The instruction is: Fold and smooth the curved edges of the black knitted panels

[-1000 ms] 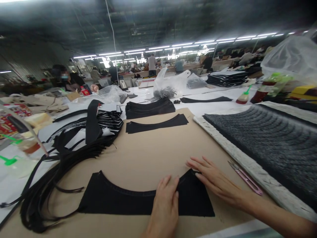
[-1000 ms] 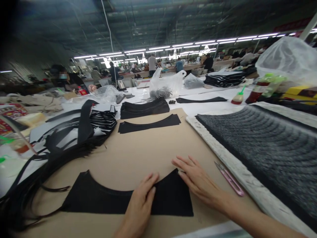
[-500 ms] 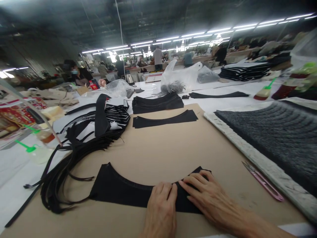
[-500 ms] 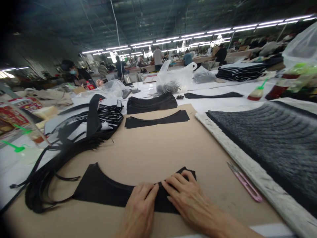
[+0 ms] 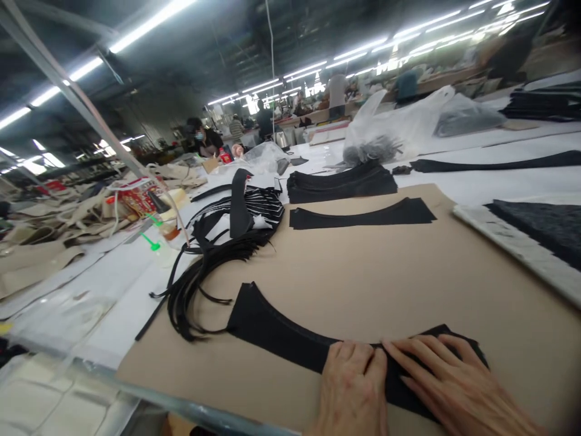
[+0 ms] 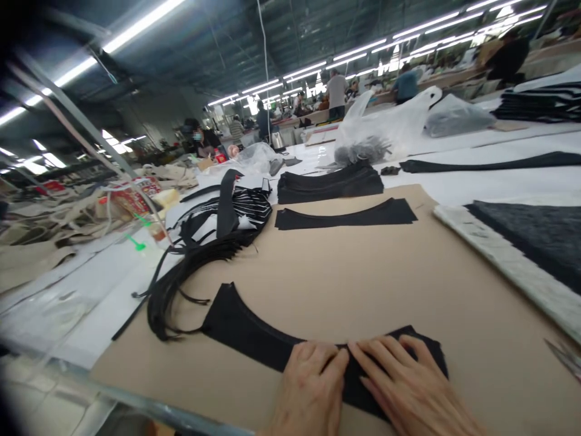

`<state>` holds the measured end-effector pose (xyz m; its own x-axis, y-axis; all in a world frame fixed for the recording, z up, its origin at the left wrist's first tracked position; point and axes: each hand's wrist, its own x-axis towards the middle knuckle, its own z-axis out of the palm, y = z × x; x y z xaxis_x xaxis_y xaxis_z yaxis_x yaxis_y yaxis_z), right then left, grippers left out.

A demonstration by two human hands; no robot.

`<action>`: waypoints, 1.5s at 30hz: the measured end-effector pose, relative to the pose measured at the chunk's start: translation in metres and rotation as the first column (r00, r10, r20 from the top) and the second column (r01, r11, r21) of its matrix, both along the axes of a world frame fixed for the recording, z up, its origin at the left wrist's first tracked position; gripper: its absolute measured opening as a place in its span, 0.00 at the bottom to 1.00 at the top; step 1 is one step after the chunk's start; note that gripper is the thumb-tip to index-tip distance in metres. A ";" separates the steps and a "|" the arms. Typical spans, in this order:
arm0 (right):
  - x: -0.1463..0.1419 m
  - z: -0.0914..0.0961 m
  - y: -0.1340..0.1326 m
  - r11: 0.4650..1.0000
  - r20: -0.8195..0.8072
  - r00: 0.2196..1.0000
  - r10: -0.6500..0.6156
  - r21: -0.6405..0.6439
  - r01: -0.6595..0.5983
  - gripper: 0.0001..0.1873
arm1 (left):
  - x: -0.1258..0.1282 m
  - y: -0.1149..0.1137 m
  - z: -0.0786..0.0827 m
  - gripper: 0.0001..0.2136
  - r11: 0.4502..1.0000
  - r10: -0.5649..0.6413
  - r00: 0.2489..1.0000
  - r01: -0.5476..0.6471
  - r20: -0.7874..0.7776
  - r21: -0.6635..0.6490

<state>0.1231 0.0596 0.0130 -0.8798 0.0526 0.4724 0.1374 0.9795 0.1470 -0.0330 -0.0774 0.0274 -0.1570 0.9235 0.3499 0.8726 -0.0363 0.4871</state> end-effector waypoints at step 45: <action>-0.062 -0.003 -0.038 0.999 -0.108 0.994 0.031 0.011 -0.030 0.18 | -0.112 -0.064 -0.001 0.21 0.932 0.305 0.872 -0.356 -0.384 -0.068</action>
